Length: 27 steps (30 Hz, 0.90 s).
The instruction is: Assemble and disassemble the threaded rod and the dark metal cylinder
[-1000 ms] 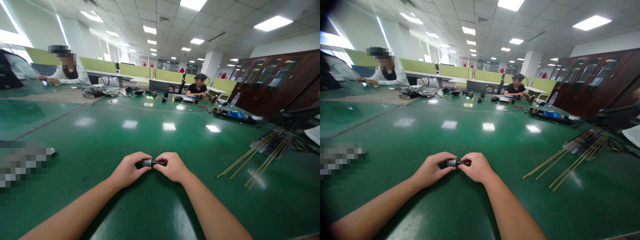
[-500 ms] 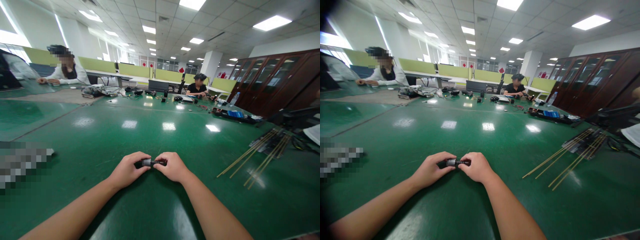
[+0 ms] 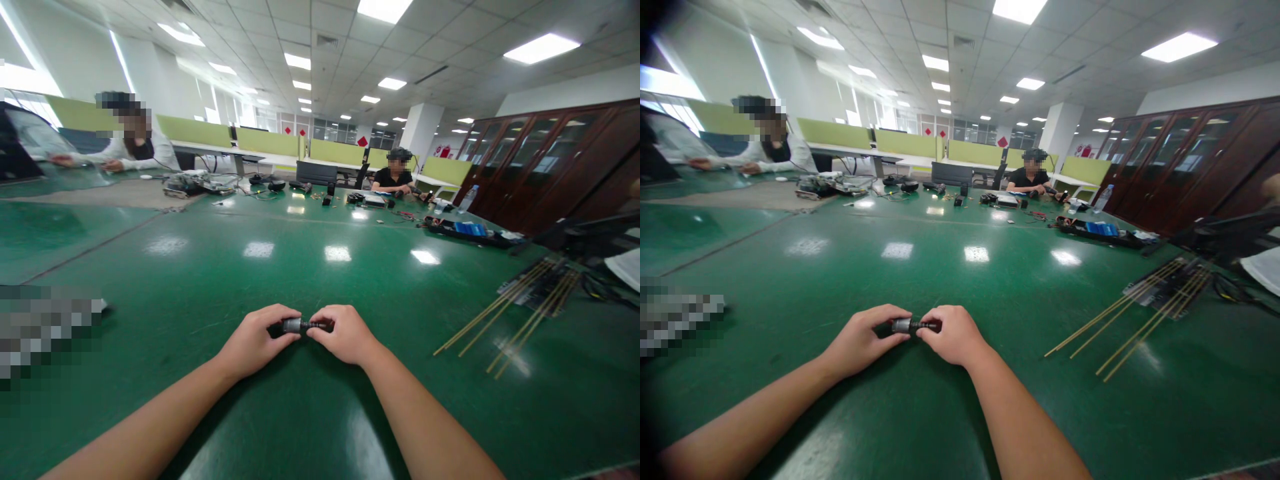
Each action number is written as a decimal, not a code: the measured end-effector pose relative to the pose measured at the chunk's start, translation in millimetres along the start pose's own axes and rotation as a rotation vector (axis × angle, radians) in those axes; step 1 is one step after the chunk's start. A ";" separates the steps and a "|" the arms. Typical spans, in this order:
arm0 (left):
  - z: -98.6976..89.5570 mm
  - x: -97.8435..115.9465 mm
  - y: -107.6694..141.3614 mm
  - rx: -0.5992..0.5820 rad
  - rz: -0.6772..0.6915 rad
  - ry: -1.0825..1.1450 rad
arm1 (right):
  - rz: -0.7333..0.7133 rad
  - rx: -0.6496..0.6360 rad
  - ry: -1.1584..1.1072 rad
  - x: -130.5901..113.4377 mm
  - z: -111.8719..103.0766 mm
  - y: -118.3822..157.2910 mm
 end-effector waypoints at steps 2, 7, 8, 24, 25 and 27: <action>0.3 -0.5 -0.1 0.001 0.001 -0.002 | 0.002 0.001 0.000 0.2 -0.3 0.1; 0.4 -1.1 -0.4 0.005 -0.004 -0.005 | 0.011 0.003 -0.003 0.4 -1.3 0.0; 0.2 -1.1 -0.3 0.006 -0.005 -0.005 | 0.014 0.001 -0.003 0.5 -1.3 0.0; -2.4 1.5 -1.3 0.025 0.008 0.002 | 0.017 -0.004 -0.005 -1.0 -2.1 0.4; -2.5 1.7 -1.3 0.024 0.006 0.002 | 0.013 -0.006 -0.005 -0.9 -2.1 0.3; -2.3 2.1 -1.2 0.019 0.003 0.002 | 0.007 -0.007 -0.003 -0.3 -2.1 0.1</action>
Point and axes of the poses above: each hand's wrist, its own y-axis away from the middle knuckle, its own z-axis out of the palm, x = y × z, the point moved 6 cm from there along -y, towards the middle knuckle, and after that the axes turned 12 degrees about x, right-handed, at the moved point
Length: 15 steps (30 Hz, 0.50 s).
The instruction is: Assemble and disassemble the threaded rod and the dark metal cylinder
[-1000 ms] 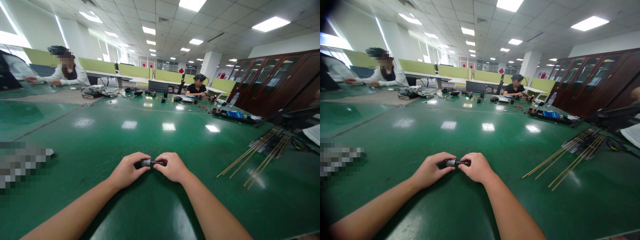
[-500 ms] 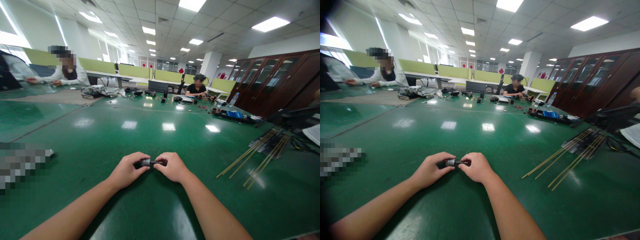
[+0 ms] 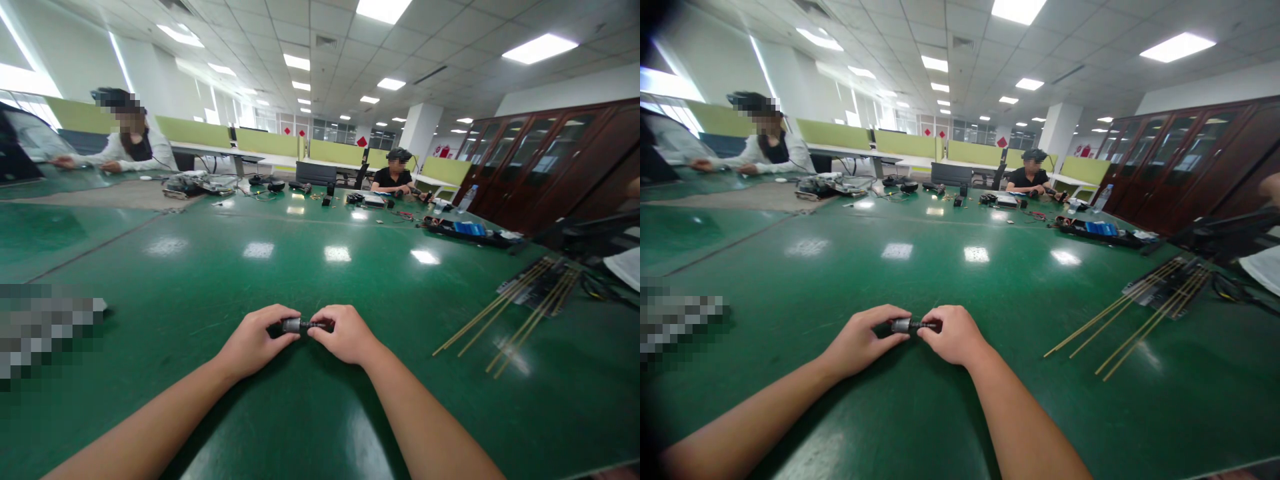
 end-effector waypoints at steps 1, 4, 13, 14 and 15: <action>0.1 0.2 0.0 -0.002 0.001 0.000 | -0.002 0.000 0.002 0.3 0.0 -0.1; -0.4 0.4 -0.3 0.008 0.015 0.003 | -0.003 0.001 0.009 0.7 -0.2 -0.4; -0.1 -2.5 -0.2 -0.009 -0.008 -0.008 | -0.010 0.011 0.010 1.6 -0.8 0.0; -0.2 -2.3 -0.1 -0.009 -0.011 -0.010 | -0.013 0.013 0.007 1.9 -1.1 0.0; -0.3 -2.3 -0.1 -0.008 -0.013 -0.011 | -0.015 0.015 0.005 2.2 -1.4 0.0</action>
Point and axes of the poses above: each hand's wrist, its own y-axis away from the middle knuckle, its own z-axis out of the palm, x = y × z, the point moved 6 cm from there along -y, towards the middle knuckle, and after that the axes turned 12 degrees about x, right-handed, at the moved point
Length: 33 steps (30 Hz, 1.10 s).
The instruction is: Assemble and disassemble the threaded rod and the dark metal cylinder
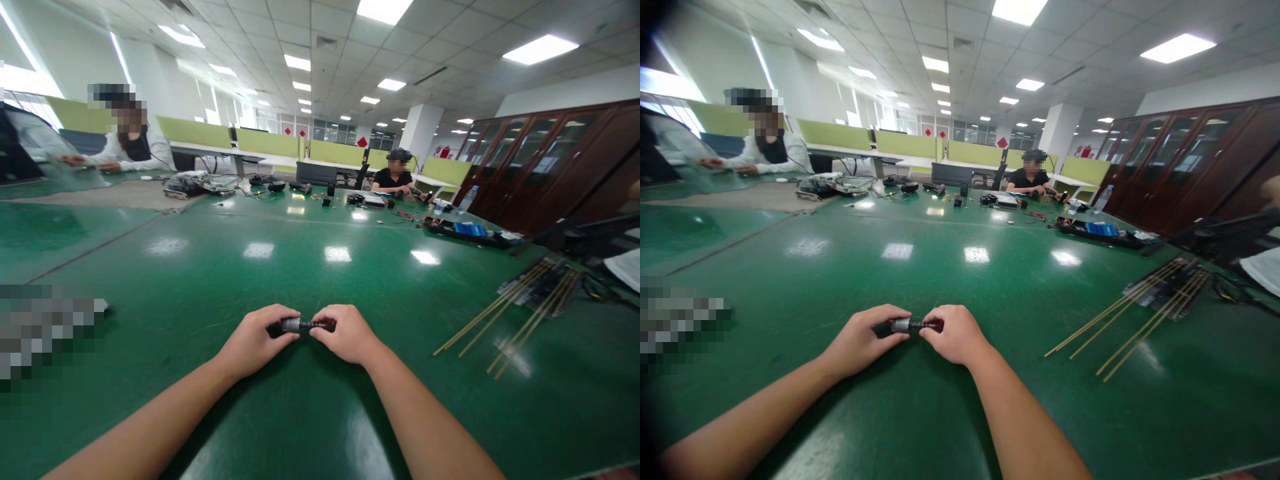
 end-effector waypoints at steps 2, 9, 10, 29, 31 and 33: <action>-0.2 -0.2 0.0 0.003 -0.003 -0.003 | 0.000 0.002 0.001 0.5 -0.8 -0.1; -0.5 -2.7 0.4 0.001 -0.008 -0.009 | 0.017 -0.010 0.002 0.6 -1.7 -0.7; -0.5 -2.9 0.5 -0.001 -0.010 -0.009 | 0.017 -0.008 0.003 0.6 -1.8 -0.7; 0.1 -5.6 1.2 0.000 -0.025 -0.015 | -0.004 0.000 0.007 4.7 -0.9 0.3; -0.2 -5.4 1.2 0.000 -0.024 -0.011 | -0.001 -0.003 0.008 4.6 -1.1 0.3; -0.2 -5.5 1.4 -0.001 -0.024 -0.009 | 0.002 -0.004 0.007 4.2 -1.4 0.2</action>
Point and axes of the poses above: each hand's wrist, its own y-axis away from the middle knuckle, its own z-axis out of the palm, x = y × z, the point moved 6 cm from there along -y, towards the middle knuckle, and after that the axes turned 12 degrees about x, right-handed, at the moved point
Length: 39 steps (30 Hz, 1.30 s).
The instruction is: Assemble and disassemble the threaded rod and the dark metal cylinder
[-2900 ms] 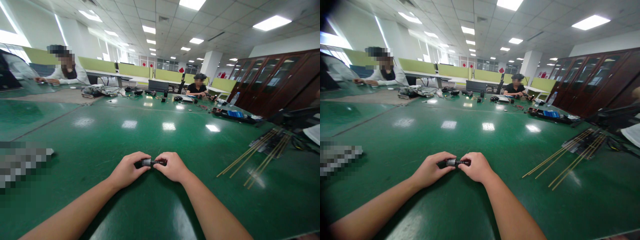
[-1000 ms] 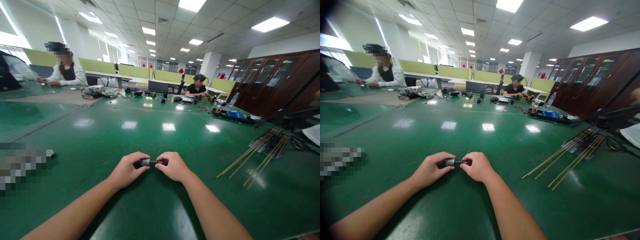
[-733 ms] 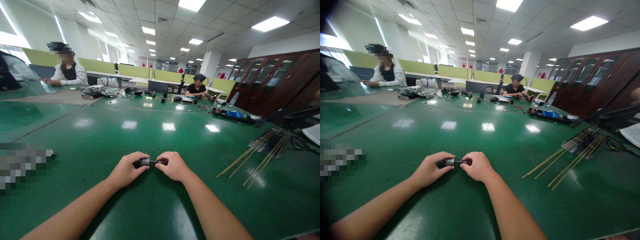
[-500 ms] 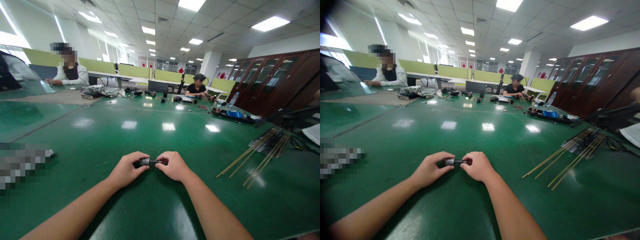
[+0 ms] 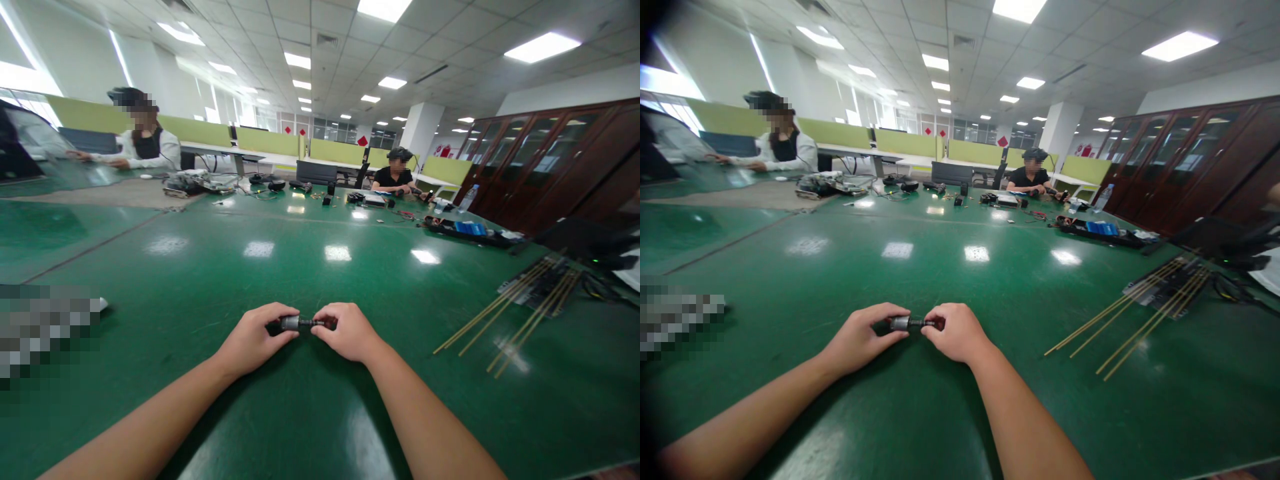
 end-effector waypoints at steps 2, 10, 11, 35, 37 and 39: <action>0.2 -0.6 0.2 0.000 -0.002 -0.001 | 0.000 0.004 -0.002 -0.4 -0.4 -0.2; 0.2 -1.6 -1.3 0.002 -0.007 -0.006 | -0.004 0.004 -0.007 0.6 0.5 0.4; 0.3 -1.6 -1.4 0.002 -0.009 -0.006 | -0.004 0.003 -0.007 0.8 0.6 0.4; -1.3 0.5 -1.0 0.015 0.001 0.000 | 0.021 -0.014 0.002 -0.5 -0.6 -0.9; -1.7 0.3 -1.1 0.020 0.001 -0.001 | 0.028 -0.020 0.013 -0.8 -0.6 -0.9; -2.0 0.1 -1.1 0.020 0.001 -0.001 | 0.030 -0.026 0.023 -1.0 -0.6 -0.9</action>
Point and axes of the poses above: each hand's wrist, its own y-axis away from the middle knuckle, its own z-axis out of the palm, x = y × z, the point moved 6 cm from there along -y, towards the middle knuckle, and after that the axes turned 12 degrees about x, right-handed, at the moved point
